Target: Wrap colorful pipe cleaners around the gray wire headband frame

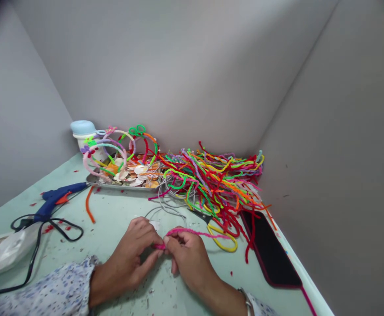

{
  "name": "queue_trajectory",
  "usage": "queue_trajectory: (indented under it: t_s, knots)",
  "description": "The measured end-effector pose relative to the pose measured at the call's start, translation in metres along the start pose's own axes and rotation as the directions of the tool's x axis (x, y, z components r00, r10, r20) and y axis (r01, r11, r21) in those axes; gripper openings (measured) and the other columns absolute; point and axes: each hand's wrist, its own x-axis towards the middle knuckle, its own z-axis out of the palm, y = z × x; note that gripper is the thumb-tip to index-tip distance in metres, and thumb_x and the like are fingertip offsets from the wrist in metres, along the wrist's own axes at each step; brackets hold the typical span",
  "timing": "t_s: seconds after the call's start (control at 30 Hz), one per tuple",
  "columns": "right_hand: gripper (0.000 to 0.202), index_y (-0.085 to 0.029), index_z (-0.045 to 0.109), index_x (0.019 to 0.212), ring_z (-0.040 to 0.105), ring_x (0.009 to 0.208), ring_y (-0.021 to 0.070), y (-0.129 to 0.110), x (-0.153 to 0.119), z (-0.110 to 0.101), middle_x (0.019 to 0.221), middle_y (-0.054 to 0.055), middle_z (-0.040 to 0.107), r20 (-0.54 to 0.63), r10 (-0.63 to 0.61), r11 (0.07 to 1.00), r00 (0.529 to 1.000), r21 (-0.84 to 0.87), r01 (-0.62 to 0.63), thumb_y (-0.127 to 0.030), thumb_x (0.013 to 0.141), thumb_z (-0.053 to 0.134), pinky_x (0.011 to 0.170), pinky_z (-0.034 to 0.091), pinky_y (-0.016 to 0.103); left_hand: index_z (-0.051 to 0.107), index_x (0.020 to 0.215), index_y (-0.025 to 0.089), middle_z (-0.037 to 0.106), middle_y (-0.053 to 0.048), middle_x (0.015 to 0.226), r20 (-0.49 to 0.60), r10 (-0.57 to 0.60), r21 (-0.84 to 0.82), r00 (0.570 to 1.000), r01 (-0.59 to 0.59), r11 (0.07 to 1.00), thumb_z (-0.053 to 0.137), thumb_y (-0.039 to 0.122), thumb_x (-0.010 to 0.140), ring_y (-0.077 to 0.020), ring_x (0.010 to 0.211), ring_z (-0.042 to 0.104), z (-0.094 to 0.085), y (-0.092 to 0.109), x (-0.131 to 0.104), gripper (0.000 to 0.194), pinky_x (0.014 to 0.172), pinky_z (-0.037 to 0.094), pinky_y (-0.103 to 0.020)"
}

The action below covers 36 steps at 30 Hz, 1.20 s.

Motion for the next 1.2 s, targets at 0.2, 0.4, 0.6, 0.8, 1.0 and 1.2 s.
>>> queue_trajectory:
  t_s: [0.2, 0.4, 0.6, 0.8, 1.0, 1.2]
  knots:
    - [0.024, -0.017, 0.056, 0.064, 0.035, 0.03, 0.0067, -0.0027, 0.0053, -0.0024, 0.037, -0.008, 0.045, 0.04, 0.044, 0.999, 0.998, 0.029, -0.045, -0.035, 0.078, 0.058, 0.036, 0.025, 0.02, 0.058, 0.085, 0.019, 0.058, -0.003, 0.078, 0.004, -0.023, -0.01, 1.0, 0.023, 1.0, 0.051, 0.014, 0.084, -0.02, 0.08, 0.049, 0.001, -0.003, 0.0019, 0.009, 0.081, 0.034, -0.042]
    - [0.023, -0.017, 0.055, 0.066, 0.036, 0.031, 0.0069, -0.0019, 0.0043, -0.0034, 0.038, -0.008, 0.046, 0.021, 0.066, 0.997, 0.998, 0.048, -0.067, -0.037, 0.078, 0.059, 0.037, 0.026, 0.02, 0.061, 0.091, 0.02, 0.062, -0.002, 0.082, 0.025, -0.036, 0.009, 0.999, 0.036, 0.999, 0.054, 0.014, 0.085, -0.0185, 0.082, 0.052, -0.0018, 0.002, 0.0023, 0.011, 0.093, 0.029, -0.045]
    - [0.024, -0.016, 0.056, 0.069, 0.039, 0.031, 0.0066, -0.0001, 0.0053, -0.0046, 0.043, -0.006, 0.05, 0.04, 0.052, 0.998, 0.998, 0.044, -0.053, -0.039, 0.078, 0.059, 0.036, 0.027, 0.02, 0.062, 0.09, 0.023, 0.064, 0.001, 0.081, 0.04, -0.045, 0.019, 0.998, 0.045, 0.999, 0.051, 0.014, 0.089, -0.0166, 0.081, 0.055, -0.0028, 0.0009, 0.0013, 0.014, 0.098, 0.025, -0.045]
    - [0.026, -0.015, 0.056, 0.072, 0.043, 0.032, 0.005, 0.001, 0.0063, -0.0065, 0.056, -0.003, 0.059, 0.056, 0.053, 0.996, 0.997, 0.064, -0.057, -0.04, 0.079, 0.058, 0.034, 0.029, 0.017, 0.06, 0.096, 0.023, 0.066, 0.0, 0.083, -0.006, -0.037, 0.01, 0.999, 0.037, 0.999, 0.055, 0.014, 0.087, -0.0165, 0.081, 0.057, -0.0008, -0.0021, 0.0006, 0.013, 0.098, 0.027, -0.044]
    - [0.027, -0.016, 0.055, 0.073, 0.044, 0.031, 0.0062, -0.0027, 0.0059, -0.0061, 0.05, -0.005, 0.057, 0.054, 0.087, 0.993, 0.995, 0.072, -0.091, -0.042, 0.078, 0.058, 0.033, 0.029, 0.018, 0.062, 0.098, 0.025, 0.064, 0.001, 0.079, 0.011, 0.016, 0.034, 1.0, -0.016, 0.999, 0.055, 0.013, 0.088, -0.0159, 0.08, 0.055, -0.0037, 0.0019, 0.0017, 0.018, 0.094, 0.029, -0.041]
    - [0.031, -0.016, 0.054, 0.07, 0.041, 0.03, 0.0068, -0.0018, 0.0065, -0.0069, 0.04, -0.007, 0.051, 0.071, 0.087, 0.995, 0.994, 0.04, -0.09, -0.046, 0.079, 0.057, 0.033, 0.029, 0.018, 0.066, 0.095, 0.026, 0.065, 0.001, 0.08, 0.002, 0.045, 0.045, 0.999, -0.045, 0.998, 0.055, 0.014, 0.089, -0.0151, 0.08, 0.055, -0.0024, 0.0002, 0.0027, 0.018, 0.092, 0.03, -0.04]
